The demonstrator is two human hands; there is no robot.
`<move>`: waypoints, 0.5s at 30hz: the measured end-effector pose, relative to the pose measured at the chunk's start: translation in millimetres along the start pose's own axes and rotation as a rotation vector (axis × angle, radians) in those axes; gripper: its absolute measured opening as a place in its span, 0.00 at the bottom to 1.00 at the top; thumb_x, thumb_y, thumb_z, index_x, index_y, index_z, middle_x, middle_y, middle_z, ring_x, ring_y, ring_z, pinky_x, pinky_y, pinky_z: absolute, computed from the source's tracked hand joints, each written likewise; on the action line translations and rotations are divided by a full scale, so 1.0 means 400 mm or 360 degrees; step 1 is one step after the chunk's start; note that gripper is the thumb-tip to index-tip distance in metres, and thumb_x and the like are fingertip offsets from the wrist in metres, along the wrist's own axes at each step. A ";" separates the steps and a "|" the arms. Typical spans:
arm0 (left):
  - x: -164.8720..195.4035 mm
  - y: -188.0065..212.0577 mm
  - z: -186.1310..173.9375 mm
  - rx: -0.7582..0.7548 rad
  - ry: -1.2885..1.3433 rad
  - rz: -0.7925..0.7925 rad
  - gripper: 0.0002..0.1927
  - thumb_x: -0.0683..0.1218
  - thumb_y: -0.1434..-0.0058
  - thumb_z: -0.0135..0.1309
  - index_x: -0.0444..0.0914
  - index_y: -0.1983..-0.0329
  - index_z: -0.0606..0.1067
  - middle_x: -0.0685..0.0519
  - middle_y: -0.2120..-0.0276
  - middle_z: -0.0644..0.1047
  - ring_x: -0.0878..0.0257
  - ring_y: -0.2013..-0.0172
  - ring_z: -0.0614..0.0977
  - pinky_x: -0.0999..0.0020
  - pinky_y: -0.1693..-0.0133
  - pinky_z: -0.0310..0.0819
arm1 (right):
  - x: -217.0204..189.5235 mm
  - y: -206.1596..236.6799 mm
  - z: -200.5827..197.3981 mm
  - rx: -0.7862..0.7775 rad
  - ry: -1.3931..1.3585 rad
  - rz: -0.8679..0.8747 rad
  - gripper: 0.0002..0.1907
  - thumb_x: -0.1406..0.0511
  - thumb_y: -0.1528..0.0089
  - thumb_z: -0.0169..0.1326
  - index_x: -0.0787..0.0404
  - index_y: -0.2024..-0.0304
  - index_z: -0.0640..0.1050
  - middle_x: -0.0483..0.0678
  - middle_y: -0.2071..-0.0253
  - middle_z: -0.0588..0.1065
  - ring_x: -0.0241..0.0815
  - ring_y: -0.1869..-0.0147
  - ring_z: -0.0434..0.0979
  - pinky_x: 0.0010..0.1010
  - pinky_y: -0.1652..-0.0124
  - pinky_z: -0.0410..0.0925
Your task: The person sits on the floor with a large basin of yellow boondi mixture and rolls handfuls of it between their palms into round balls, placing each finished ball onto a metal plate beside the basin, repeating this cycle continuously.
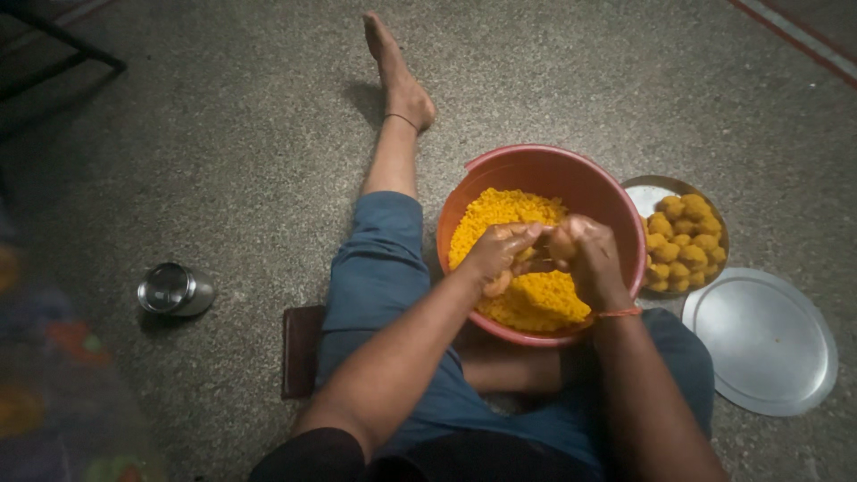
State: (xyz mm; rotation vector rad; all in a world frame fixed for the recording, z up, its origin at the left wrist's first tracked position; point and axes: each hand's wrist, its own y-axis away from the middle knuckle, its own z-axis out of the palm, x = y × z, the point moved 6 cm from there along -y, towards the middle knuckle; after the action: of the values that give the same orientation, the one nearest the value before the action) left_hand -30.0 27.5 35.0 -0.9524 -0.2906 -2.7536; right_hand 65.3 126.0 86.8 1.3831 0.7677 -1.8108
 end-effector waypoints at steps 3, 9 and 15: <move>0.000 -0.001 -0.004 0.0002 -0.0129 0.0044 0.26 0.47 0.32 0.57 0.29 0.35 0.71 0.44 0.48 0.78 0.55 0.51 0.82 0.56 0.50 0.80 | 0.008 -0.006 0.016 -0.0181 0.0369 0.0063 0.02 0.69 0.40 0.54 0.61 0.65 0.76 0.44 0.66 0.75 0.33 0.65 0.76 0.23 0.67 0.70; -0.014 -0.012 -0.034 0.0045 -0.0128 0.0135 0.27 0.40 0.38 0.62 0.27 0.37 0.71 0.45 0.46 0.78 0.57 0.50 0.82 0.62 0.47 0.80 | 0.000 -0.017 0.024 -0.0200 0.0568 -0.0070 0.08 0.74 0.42 0.61 0.63 0.64 0.74 0.46 0.61 0.77 0.32 0.58 0.76 0.26 0.61 0.73; -0.003 -0.032 -0.075 0.0361 -0.0251 0.0237 0.17 0.38 0.38 0.59 0.26 0.47 0.75 0.44 0.54 0.80 0.57 0.57 0.85 0.63 0.55 0.85 | -0.021 -0.012 0.050 -0.0230 0.0424 -0.0085 0.15 0.76 0.42 0.54 0.67 0.52 0.79 0.50 0.52 0.80 0.38 0.49 0.81 0.30 0.52 0.77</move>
State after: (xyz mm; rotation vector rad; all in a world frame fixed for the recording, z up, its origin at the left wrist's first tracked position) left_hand -50.0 32.5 9.4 -1.0826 -0.5229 -2.4530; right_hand 52.0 114.1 100.1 1.5373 1.0612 -1.5932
